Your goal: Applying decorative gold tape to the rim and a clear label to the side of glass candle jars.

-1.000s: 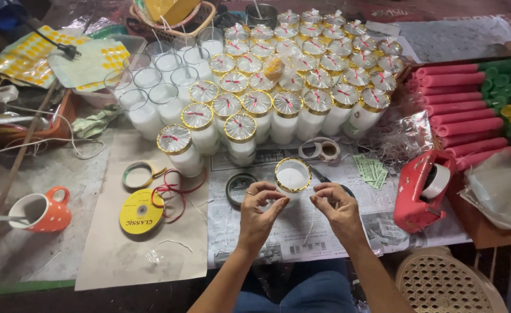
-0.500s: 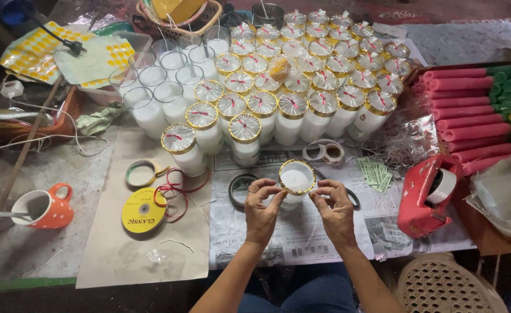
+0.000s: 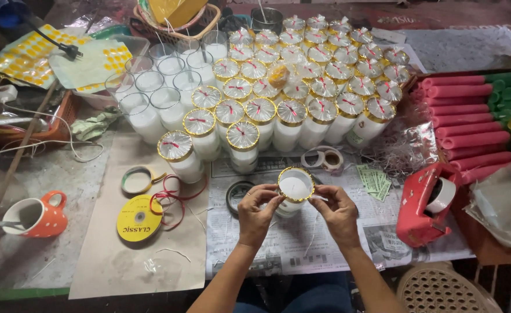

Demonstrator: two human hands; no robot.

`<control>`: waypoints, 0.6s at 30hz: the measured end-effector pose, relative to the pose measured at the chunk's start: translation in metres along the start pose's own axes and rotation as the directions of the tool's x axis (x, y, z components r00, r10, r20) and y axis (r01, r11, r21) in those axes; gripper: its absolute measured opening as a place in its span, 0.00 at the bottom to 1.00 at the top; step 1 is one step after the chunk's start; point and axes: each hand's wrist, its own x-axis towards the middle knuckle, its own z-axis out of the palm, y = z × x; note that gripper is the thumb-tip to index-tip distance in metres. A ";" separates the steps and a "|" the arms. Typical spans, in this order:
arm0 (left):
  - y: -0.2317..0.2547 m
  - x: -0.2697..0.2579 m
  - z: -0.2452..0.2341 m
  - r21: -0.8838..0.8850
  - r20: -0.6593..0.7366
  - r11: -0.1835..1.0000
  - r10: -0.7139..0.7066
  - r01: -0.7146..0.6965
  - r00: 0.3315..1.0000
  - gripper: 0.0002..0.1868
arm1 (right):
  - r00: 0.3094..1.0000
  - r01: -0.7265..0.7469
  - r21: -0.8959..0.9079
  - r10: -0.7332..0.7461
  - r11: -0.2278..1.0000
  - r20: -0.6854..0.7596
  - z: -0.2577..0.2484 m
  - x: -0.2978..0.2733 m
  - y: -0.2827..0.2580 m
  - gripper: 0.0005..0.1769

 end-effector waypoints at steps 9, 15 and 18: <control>-0.005 0.001 -0.004 0.153 -0.008 0.983 0.102 -0.100 0.995 0.05 | 0.998 -0.054 -0.043 0.055 0.998 0.009 -0.009 0.016 0.005 0.04; 0.025 -0.009 0.004 0.409 0.272 0.647 0.587 -0.644 0.762 0.05 | 0.808 0.588 -0.337 -0.512 0.735 0.292 -0.002 -0.004 -0.033 0.08; 0.007 0.001 0.007 0.567 0.408 0.459 0.564 -0.684 0.718 0.02 | 0.728 0.686 -0.417 -0.554 0.597 0.404 0.007 0.005 -0.032 0.08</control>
